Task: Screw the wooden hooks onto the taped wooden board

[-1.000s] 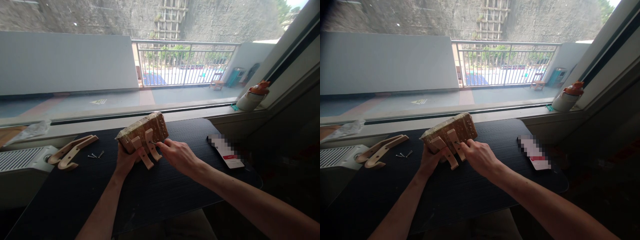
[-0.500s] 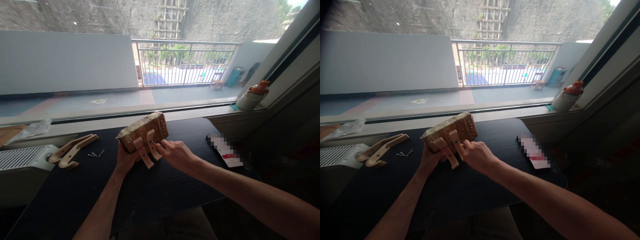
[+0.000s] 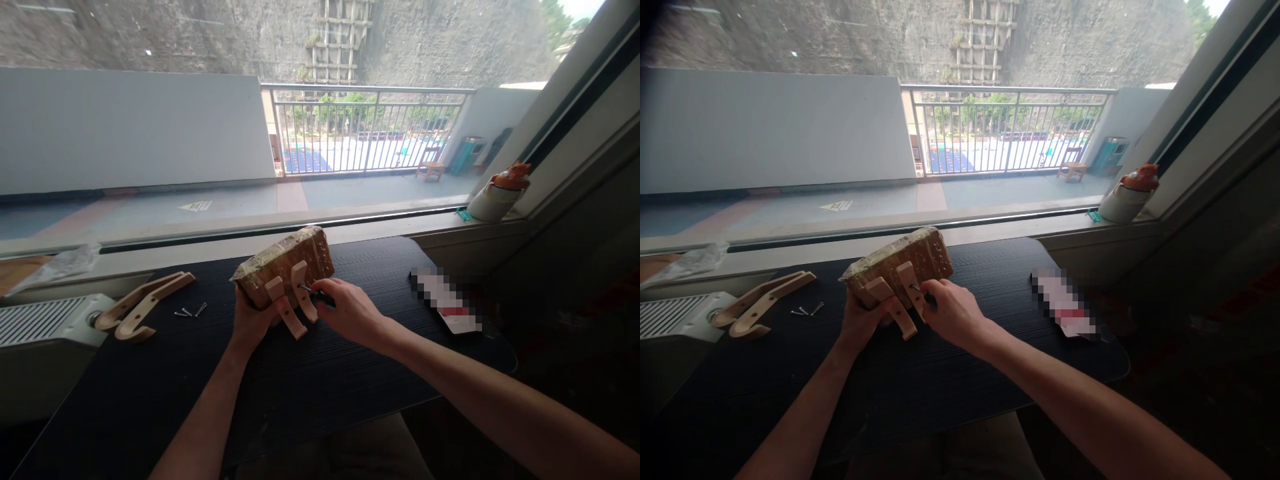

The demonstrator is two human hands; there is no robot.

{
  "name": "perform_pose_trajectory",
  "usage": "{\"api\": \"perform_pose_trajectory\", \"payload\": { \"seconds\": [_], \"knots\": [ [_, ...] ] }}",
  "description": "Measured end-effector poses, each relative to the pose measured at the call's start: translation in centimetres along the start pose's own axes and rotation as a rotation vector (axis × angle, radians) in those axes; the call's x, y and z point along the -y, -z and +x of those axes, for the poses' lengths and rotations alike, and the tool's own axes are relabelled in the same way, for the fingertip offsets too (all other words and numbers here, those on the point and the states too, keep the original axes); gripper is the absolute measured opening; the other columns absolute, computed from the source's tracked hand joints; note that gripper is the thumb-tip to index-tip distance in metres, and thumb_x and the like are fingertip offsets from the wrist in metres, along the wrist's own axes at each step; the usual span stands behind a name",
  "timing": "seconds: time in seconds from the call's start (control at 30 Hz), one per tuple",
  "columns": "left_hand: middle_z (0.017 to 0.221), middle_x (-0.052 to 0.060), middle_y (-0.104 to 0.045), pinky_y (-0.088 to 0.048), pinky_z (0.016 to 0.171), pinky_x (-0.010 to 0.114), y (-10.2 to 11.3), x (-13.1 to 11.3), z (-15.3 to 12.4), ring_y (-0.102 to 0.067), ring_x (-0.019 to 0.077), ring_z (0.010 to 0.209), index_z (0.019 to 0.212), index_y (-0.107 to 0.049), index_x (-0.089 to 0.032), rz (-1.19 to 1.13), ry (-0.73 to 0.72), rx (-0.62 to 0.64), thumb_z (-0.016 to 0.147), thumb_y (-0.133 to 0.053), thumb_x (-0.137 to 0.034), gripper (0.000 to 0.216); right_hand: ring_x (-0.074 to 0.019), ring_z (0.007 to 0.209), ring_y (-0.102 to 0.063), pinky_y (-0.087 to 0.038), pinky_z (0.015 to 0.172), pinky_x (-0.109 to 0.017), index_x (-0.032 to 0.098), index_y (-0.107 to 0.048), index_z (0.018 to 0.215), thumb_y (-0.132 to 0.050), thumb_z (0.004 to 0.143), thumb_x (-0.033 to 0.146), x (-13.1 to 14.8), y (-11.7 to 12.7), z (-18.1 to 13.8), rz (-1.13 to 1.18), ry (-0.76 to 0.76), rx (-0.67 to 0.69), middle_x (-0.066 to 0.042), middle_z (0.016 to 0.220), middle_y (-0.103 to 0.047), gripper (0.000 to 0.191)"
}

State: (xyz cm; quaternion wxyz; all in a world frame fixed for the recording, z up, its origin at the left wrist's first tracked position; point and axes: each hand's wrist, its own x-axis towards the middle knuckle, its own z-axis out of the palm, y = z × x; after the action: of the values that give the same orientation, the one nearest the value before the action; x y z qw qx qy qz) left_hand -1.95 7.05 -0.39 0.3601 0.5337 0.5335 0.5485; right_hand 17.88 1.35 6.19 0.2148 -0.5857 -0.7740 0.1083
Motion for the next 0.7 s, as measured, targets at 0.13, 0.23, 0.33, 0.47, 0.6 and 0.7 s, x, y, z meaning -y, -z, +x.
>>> {"api": "perform_pose_trajectory", "payload": {
  "seconds": [0.13,0.23,0.33,0.47,0.6,0.7],
  "knots": [
    [0.101,0.004,-0.060,-0.053,0.078,0.040,0.2,0.4,0.2,-0.061,0.0241,0.092,0.111,-0.045,-0.020,0.002,0.029,-0.004,0.051,-0.082,-0.030,0.070,-0.0212,0.078,-0.062,-0.043,0.069,-0.032,0.018,-0.061,0.107,-0.042,0.082,0.013,1.2,1.4,0.1,-0.076,0.076,0.080,-0.012,0.096,-0.062,0.031],
    [0.101,0.003,-0.060,-0.053,0.078,0.039,0.2,0.4,0.2,-0.062,0.0235,0.092,0.111,-0.045,-0.020,-0.011,0.032,0.008,0.051,-0.082,-0.029,0.071,-0.0224,0.078,-0.061,-0.043,0.070,-0.034,0.015,-0.060,0.110,-0.041,0.081,0.010,1.5,1.2,0.3,-0.082,0.086,0.097,-0.014,0.094,-0.062,0.035],
    [0.101,0.003,-0.061,-0.054,0.077,0.036,0.1,0.0,0.2,-0.062,0.0222,0.092,0.112,-0.044,-0.021,-0.030,0.025,0.024,0.052,-0.081,-0.027,0.071,-0.0202,0.081,-0.062,-0.044,0.071,-0.031,0.018,-0.060,0.110,-0.040,0.086,0.019,0.8,0.1,0.6,-0.031,0.053,0.079,-0.010,0.095,-0.065,0.032],
    [0.105,0.004,-0.061,-0.054,0.078,0.035,0.0,-0.2,0.0,-0.061,0.0216,0.094,0.112,-0.044,-0.021,-0.027,0.014,0.019,0.052,-0.081,-0.026,0.071,-0.0121,0.078,-0.063,-0.046,0.065,-0.020,0.017,-0.059,0.113,-0.032,0.093,0.031,-0.7,-1.5,1.1,0.068,-0.011,0.067,-0.004,0.094,-0.068,0.037],
    [0.106,0.004,-0.060,-0.053,0.081,0.037,-0.1,-0.3,-0.2,-0.060,0.0226,0.097,0.114,-0.043,-0.022,-0.002,0.019,-0.005,0.052,-0.081,-0.027,0.072,-0.0129,0.078,-0.063,-0.045,0.065,-0.021,0.019,-0.058,0.114,-0.033,0.092,0.034,-0.8,-1.1,1.0,0.053,-0.024,0.058,-0.003,0.094,-0.068,0.036],
    [0.106,0.005,-0.060,-0.053,0.082,0.038,-0.1,-0.3,-0.3,-0.060,0.0235,0.097,0.114,-0.044,-0.022,0.016,0.033,-0.013,0.052,-0.082,-0.028,0.073,-0.0193,0.084,-0.062,-0.045,0.072,-0.029,0.023,-0.058,0.114,-0.039,0.089,0.029,0.3,0.1,0.5,-0.028,0.006,0.062,-0.006,0.096,-0.067,0.032]
  ]
}}
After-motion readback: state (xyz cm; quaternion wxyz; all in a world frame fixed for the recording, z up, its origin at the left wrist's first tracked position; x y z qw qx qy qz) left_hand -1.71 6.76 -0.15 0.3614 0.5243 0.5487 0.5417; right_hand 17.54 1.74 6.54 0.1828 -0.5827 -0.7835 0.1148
